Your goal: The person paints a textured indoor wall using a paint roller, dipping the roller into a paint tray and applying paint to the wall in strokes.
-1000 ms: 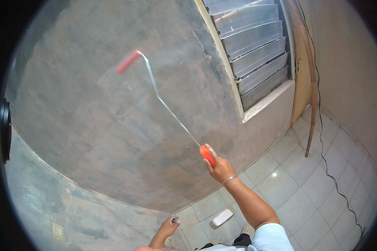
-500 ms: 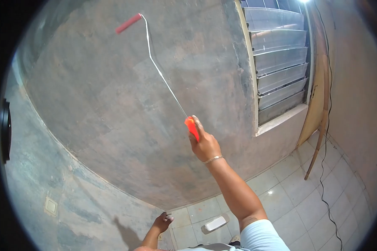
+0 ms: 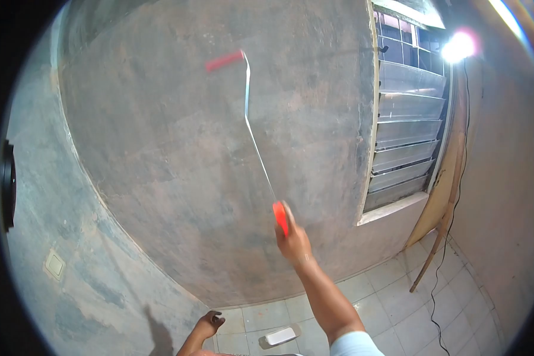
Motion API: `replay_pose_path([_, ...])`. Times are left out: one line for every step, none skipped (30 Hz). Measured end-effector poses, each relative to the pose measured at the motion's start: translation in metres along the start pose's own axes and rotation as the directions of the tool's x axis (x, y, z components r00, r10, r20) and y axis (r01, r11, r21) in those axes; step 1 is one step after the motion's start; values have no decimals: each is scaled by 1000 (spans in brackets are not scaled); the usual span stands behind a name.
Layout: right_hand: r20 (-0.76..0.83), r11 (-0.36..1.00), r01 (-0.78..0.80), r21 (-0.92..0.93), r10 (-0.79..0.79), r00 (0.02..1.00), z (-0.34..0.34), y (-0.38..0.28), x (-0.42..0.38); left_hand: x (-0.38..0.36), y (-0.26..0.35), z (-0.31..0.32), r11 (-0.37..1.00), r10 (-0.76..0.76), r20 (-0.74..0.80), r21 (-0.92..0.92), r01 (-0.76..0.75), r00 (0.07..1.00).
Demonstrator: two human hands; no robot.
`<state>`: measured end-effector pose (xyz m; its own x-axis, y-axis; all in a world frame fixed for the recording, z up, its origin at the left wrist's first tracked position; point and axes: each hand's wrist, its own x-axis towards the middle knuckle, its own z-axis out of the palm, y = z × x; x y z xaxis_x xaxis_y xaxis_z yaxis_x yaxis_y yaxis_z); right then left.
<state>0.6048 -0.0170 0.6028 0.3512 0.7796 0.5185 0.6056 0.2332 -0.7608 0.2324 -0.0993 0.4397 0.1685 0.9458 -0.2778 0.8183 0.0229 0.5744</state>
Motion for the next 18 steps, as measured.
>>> replay_pose_path([-11,1000,24,-4,-24,1000,1,-16,18,-1,7,0,1000,-2,1,-5,3,1000])
replay_pose_path([-9,1000,31,-5,-31,999,8,-14,18,2,13,0,1000,16,-23,0,-16,1000])
replay_pose_path([-18,1000,27,7,-27,999,21,-3,13,3,14,1,999,33,-44,5,-33,998])
replay_pose_path([-25,1000,20,21,-19,1000,36,9,0,8,5,3,996,63,20,-69,-62,998])
replay_pose_path([25,999,-54,-5,54,998,48,39,-33,3,2,0,995,67,12,-76,-66,998])
replay_pose_path([13,1000,-16,18,16,1000,59,70,-74,-1,0,-3,992,70,24,-102,-67,997])
replay_pose_path([8,999,3,-34,-3,1000,68,104,-123,-9,-5,-3,990,65,45,-127,-59,997])
replay_pose_path([69,992,-42,-119,51,996,73,137,-176,-16,-14,-2,991,47,25,-124,-44,999])
replay_pose_path([236,936,-276,-220,325,916,73,153,-220,-23,-27,2,991,48,29,-128,-44,998])
replay_pose_path([232,933,-280,-224,330,915,72,144,-224,-30,-44,8,990,44,48,-133,-37,998])
replay_pose_path([209,959,-250,-132,274,939,73,130,-219,-34,-50,10,990,45,66,-139,-36,997])
replay_pose_path([184,974,-222,-44,227,956,75,116,-214,-40,-57,13,987,16,110,-162,2,994])
replay_pose_path([101,995,-79,-55,84,991,84,101,-179,-45,-58,16,987,13,135,-160,9,991])
replay_pose_path([8,999,23,-37,-23,1000,87,68,-135,-46,-57,16,992,14,174,-126,8,985])
replay_pose_path([-14,998,11,58,-10,1000,80,21,-93,-43,-55,15,996,16,207,-91,3,978])
replay_pose_path([-13,999,-24,33,25,1000,78,-12,-57,-38,-59,16,996,8,224,-84,11,975])
replay_pose_path([-8,998,-26,53,26,1000,77,-35,-27,-31,-63,19,997,57,204,-65,-44,977])
replay_pose_path([-1,998,-38,51,38,999,81,-41,-14,-27,-64,20,994,107,180,-49,-100,978])
